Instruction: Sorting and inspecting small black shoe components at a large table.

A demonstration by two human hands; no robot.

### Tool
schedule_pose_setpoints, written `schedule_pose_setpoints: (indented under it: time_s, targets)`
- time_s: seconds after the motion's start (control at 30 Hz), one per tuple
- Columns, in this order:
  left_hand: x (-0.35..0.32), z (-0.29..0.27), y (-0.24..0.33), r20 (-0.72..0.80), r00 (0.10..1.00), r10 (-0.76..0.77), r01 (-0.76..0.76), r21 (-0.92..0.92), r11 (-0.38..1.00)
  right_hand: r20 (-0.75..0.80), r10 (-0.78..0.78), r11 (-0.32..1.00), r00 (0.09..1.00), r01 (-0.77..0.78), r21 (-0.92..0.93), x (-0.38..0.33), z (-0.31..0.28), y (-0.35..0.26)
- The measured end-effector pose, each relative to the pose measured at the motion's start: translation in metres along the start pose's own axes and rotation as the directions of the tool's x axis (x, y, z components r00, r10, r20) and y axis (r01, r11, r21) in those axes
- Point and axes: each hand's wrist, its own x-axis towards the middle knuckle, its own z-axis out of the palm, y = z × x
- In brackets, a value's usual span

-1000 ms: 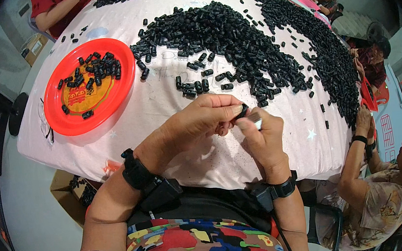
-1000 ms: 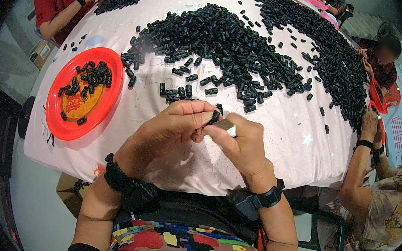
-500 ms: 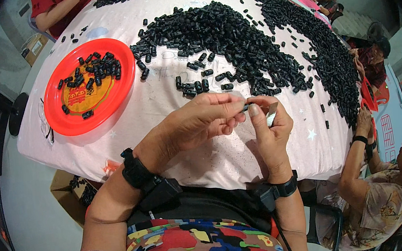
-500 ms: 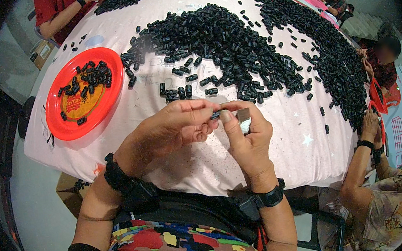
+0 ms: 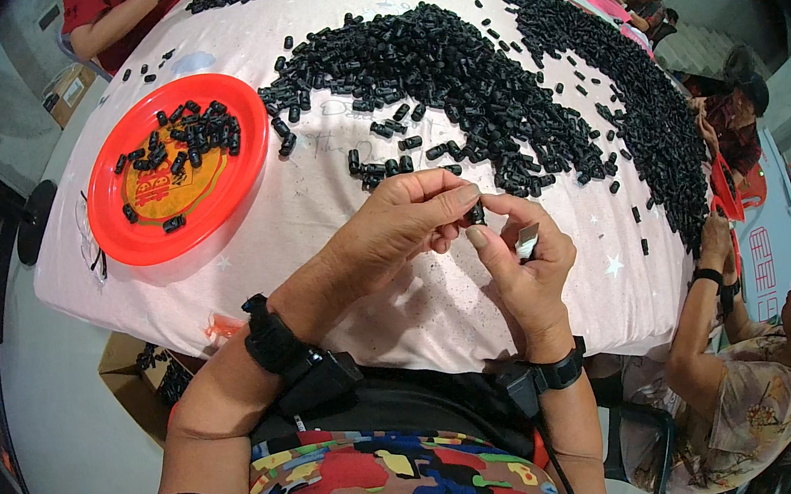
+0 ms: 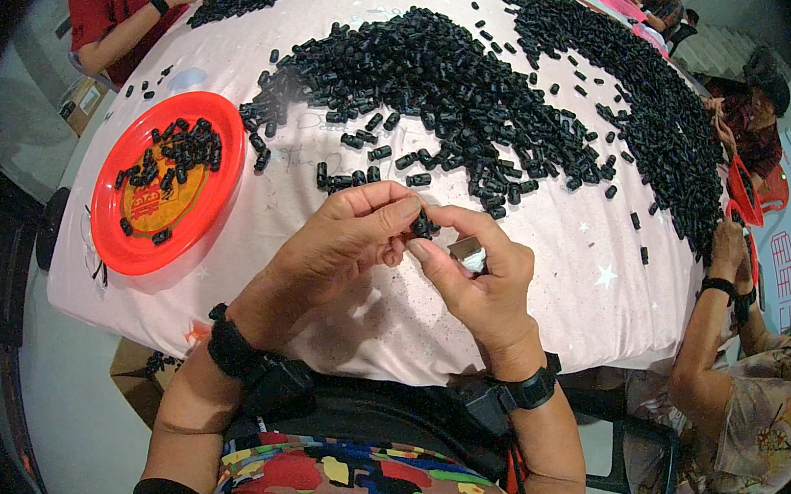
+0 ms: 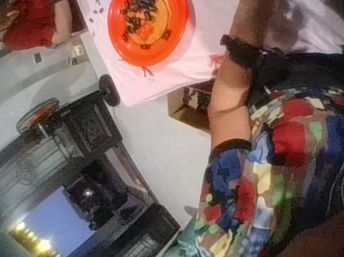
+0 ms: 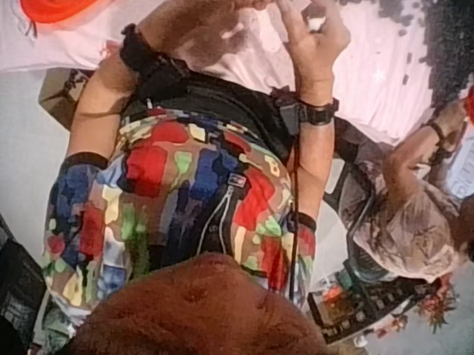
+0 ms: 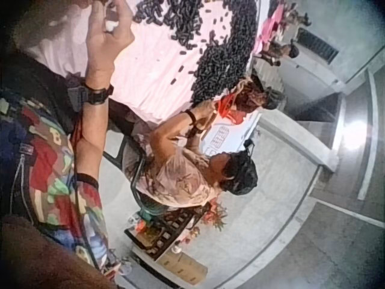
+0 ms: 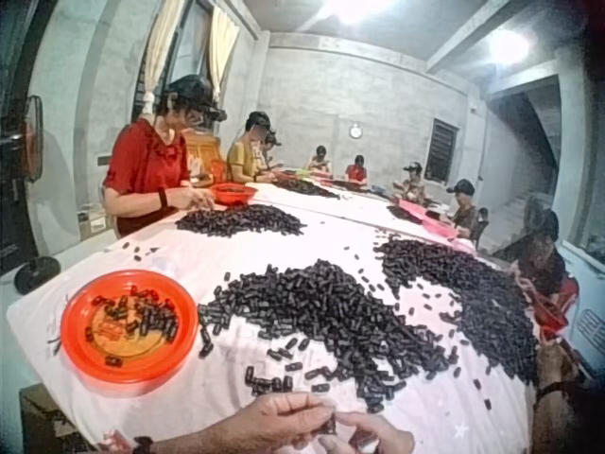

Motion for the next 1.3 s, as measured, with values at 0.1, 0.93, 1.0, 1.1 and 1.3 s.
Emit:
schedule_pose_setpoints:
  time_s: [0.1,0.93,1.0,1.1,1.3]
  targets:
    - [0.000,0.002,-0.001,-0.002,1.000,-0.015,0.015,-0.038,0.999,0.007,-0.073,0.995,0.997,0.074,-0.066,0.001,-0.001,0.000]
    - [0.003,-0.007,-0.009,0.051,0.995,-0.083,0.091,-0.184,0.979,0.108,-0.334,0.925,0.936,0.348,-0.155,0.002,0.000,0.001]
    - [0.002,-0.007,-0.009,0.066,0.995,-0.076,0.087,-0.188,0.978,0.062,-0.300,0.944,0.952,0.305,-0.126,0.000,0.003,-0.001]
    - [-0.004,-0.004,0.002,0.062,0.996,-0.068,0.079,-0.196,0.977,-0.013,-0.230,0.967,0.973,0.227,-0.112,-0.002,0.002,-0.002]
    - [-0.002,-0.046,0.045,-0.337,0.919,0.204,-0.350,-0.461,0.816,-0.081,-0.106,0.992,0.991,0.099,-0.084,-0.001,-0.002,-0.002]
